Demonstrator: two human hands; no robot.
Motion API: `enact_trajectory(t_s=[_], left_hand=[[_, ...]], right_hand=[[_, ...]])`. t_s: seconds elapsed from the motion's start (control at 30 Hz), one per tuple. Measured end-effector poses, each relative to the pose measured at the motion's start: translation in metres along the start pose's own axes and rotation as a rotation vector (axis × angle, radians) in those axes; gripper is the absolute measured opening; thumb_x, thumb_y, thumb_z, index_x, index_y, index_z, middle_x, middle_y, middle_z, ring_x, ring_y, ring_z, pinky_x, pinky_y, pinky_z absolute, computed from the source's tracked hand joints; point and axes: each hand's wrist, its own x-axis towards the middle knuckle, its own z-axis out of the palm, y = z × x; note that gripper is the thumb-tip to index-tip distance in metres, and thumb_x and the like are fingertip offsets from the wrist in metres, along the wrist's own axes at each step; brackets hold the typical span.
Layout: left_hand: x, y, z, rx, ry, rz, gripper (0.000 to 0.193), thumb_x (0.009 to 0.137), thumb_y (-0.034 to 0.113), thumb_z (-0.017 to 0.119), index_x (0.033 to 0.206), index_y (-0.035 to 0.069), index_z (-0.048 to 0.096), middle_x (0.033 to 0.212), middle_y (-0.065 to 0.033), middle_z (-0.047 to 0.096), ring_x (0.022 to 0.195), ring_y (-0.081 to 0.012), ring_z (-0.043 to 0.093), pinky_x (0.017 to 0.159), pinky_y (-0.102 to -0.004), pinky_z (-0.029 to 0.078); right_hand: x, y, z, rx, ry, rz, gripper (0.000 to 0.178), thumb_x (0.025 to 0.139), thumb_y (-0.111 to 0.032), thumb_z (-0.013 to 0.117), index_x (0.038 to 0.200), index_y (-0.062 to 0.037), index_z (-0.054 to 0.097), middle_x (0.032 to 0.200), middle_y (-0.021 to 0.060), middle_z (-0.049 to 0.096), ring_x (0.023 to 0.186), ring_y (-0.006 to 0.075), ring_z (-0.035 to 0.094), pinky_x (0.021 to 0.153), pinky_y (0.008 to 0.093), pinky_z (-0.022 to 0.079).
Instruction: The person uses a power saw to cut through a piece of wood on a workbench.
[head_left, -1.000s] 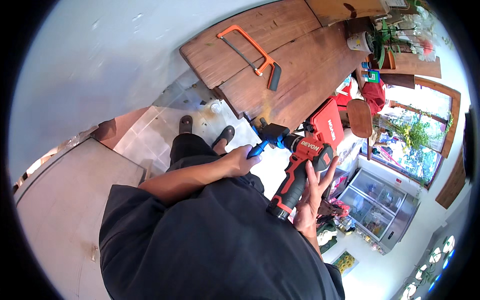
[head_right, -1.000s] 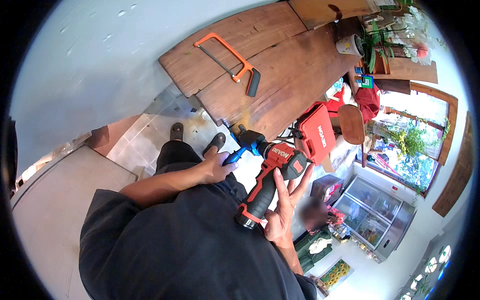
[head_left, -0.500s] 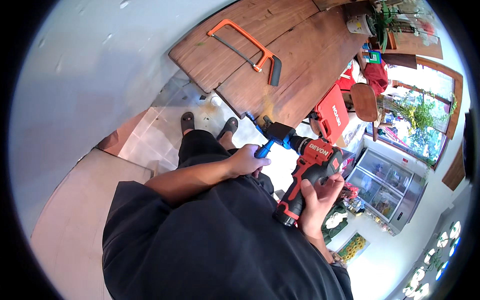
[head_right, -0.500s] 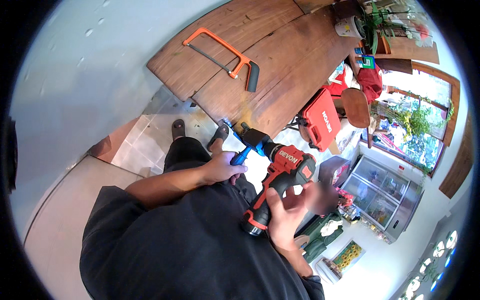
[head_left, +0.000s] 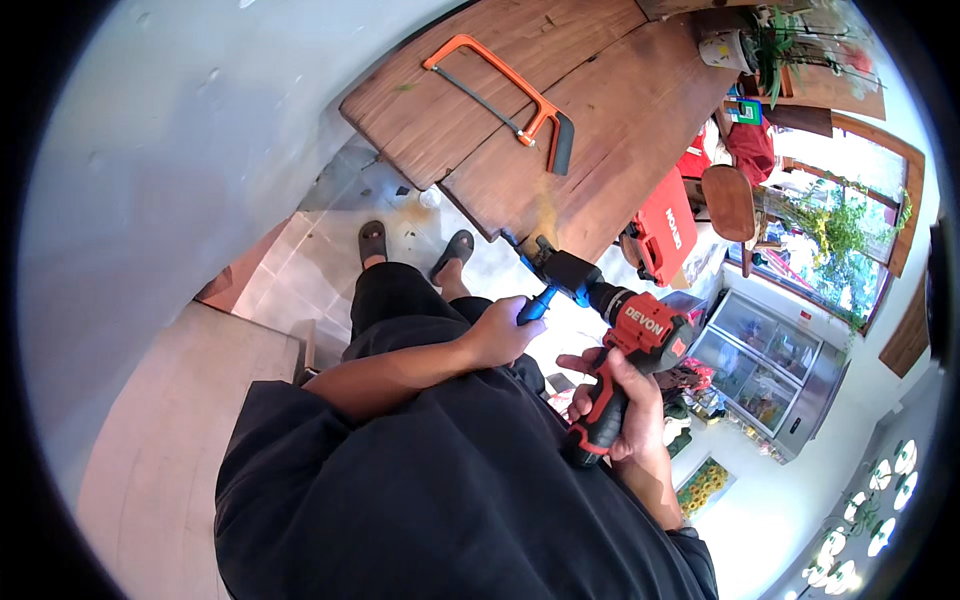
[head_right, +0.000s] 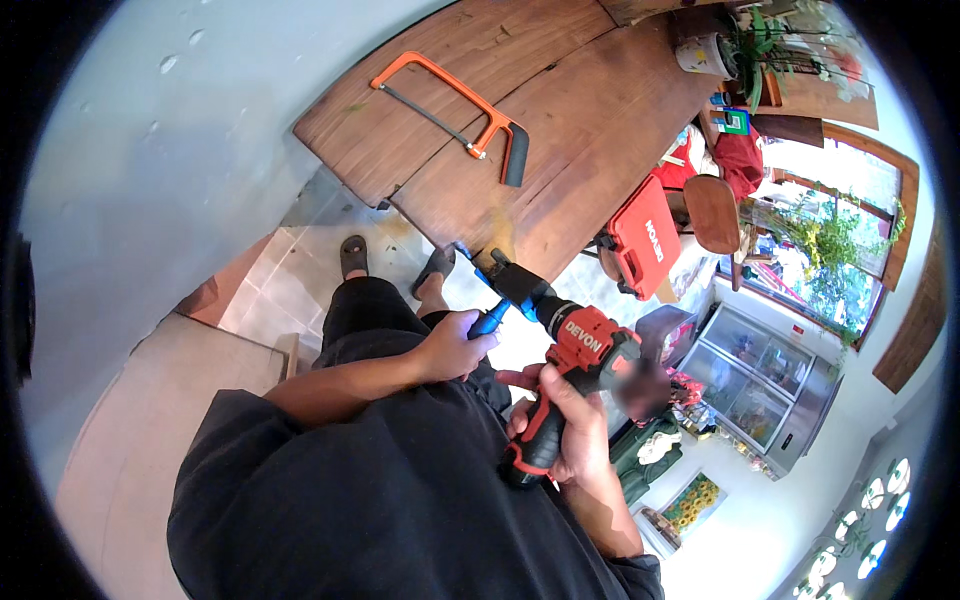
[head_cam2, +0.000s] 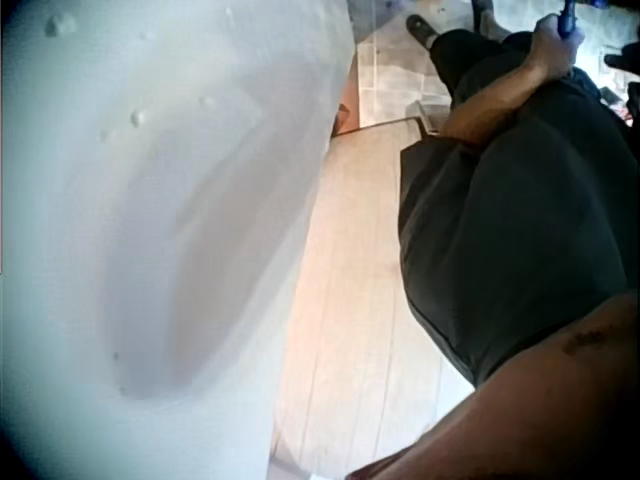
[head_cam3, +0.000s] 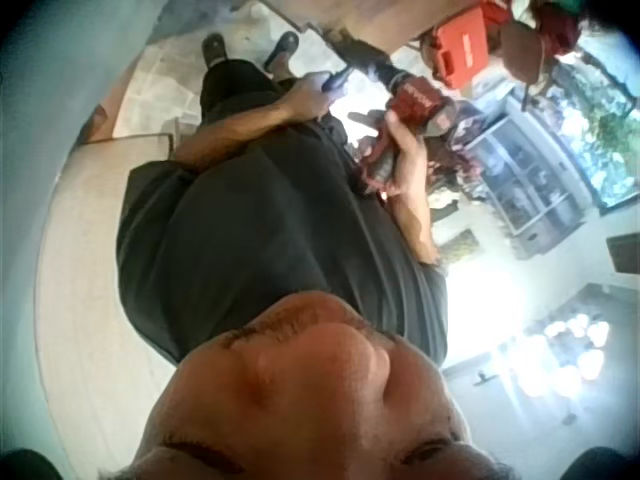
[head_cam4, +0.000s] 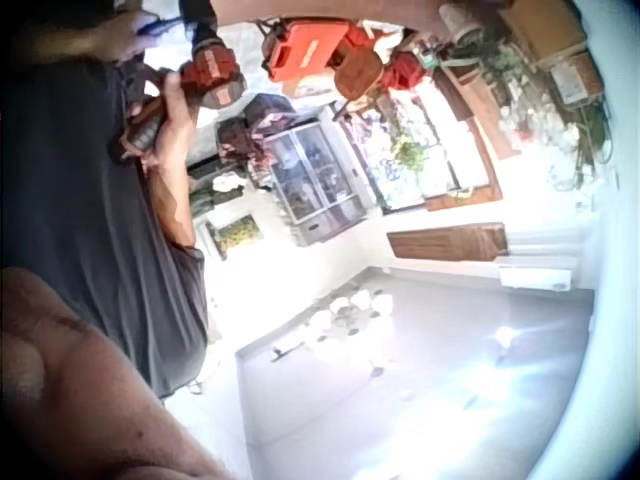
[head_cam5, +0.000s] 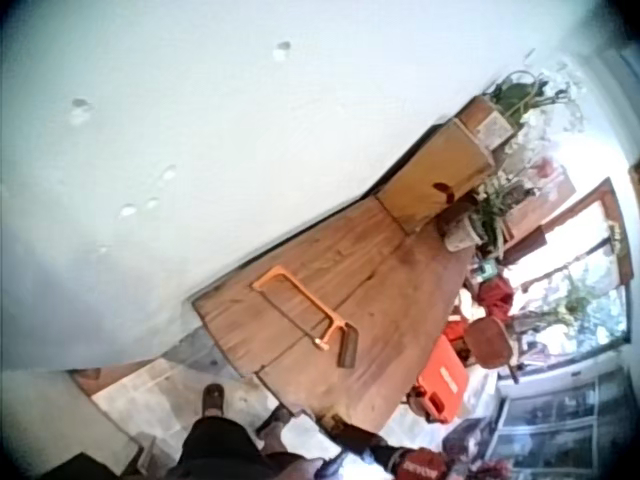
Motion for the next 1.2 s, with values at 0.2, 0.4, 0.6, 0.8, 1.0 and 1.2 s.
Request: enact_trajectory(t_s=[0.2,0.4,0.6,0.8,1.0,1.2], left_hand=[[0.004,-0.01,0.003,0.112,0.1,0.121,0.026,0.095,0.025,0.064,0.087,0.001,0.058,0.059,-0.003,0.054,0.046,-0.0124,0.052,0.044,-0.0321,0.041],[0.006,-0.007,0.006,0.225,0.165,0.152,0.028,0.09,0.024,0.067,0.081,-0.001,0.059,0.062,-0.0101,0.056,0.06,-0.0185,0.056,0.06,-0.0393,0.045],[0.006,-0.011,0.006,0.286,0.219,0.17,0.028,0.089,0.024,0.067,0.082,-0.001,0.06,0.065,-0.0135,0.058,0.061,-0.0214,0.056,0.061,-0.0403,0.045],[0.006,-0.014,0.007,0.293,0.229,0.203,0.028,0.089,0.025,0.067,0.084,-0.002,0.061,0.066,-0.0134,0.058,0.063,-0.0213,0.058,0.062,-0.0395,0.046],[0.01,-0.021,0.008,0.312,0.252,0.23,0.027,0.09,0.025,0.067,0.085,-0.001,0.062,0.066,-0.0088,0.059,0.063,-0.0193,0.058,0.061,-0.0365,0.046],[0.012,-0.02,0.008,0.372,0.25,0.249,0.024,0.09,0.023,0.067,0.085,0.0,0.062,0.066,-0.0061,0.058,0.056,-0.0166,0.057,0.053,-0.0352,0.047]], right_hand=[[0.003,0.001,0.002,0.077,-0.002,0.047,0.025,0.082,-0.01,0.058,0.103,0.0018,0.051,0.1,0.0324,0.065,0.061,0.0249,0.06,0.058,0.0416,0.055],[0.005,0.001,-0.01,0.13,-0.007,0.078,0.026,0.082,-0.011,0.059,0.104,0.0015,0.051,0.091,0.0273,0.064,0.061,0.0257,0.061,0.06,0.0421,0.055],[0.004,-0.008,0.007,0.07,-0.009,0.098,0.029,0.081,-0.014,0.061,0.106,-0.0005,0.052,0.087,0.0226,0.065,0.06,0.024,0.06,0.06,0.0398,0.054],[0.004,-0.003,0.003,0.057,-0.001,0.114,0.029,0.079,-0.016,0.061,0.103,-0.0024,0.053,0.087,0.0208,0.065,0.06,0.0223,0.059,0.059,0.0402,0.054],[0.007,0.0,-0.003,0.157,-0.095,0.078,0.024,0.086,-0.013,0.06,0.103,0.0007,0.049,0.093,0.0252,0.064,0.064,0.0245,0.063,0.062,0.0404,0.057],[0.012,0.002,-0.004,0.287,-0.199,0.17,0.039,0.088,-0.017,0.06,0.115,0.0078,0.047,0.102,0.0236,0.068,0.075,0.0325,0.072,0.068,0.0434,0.062]])
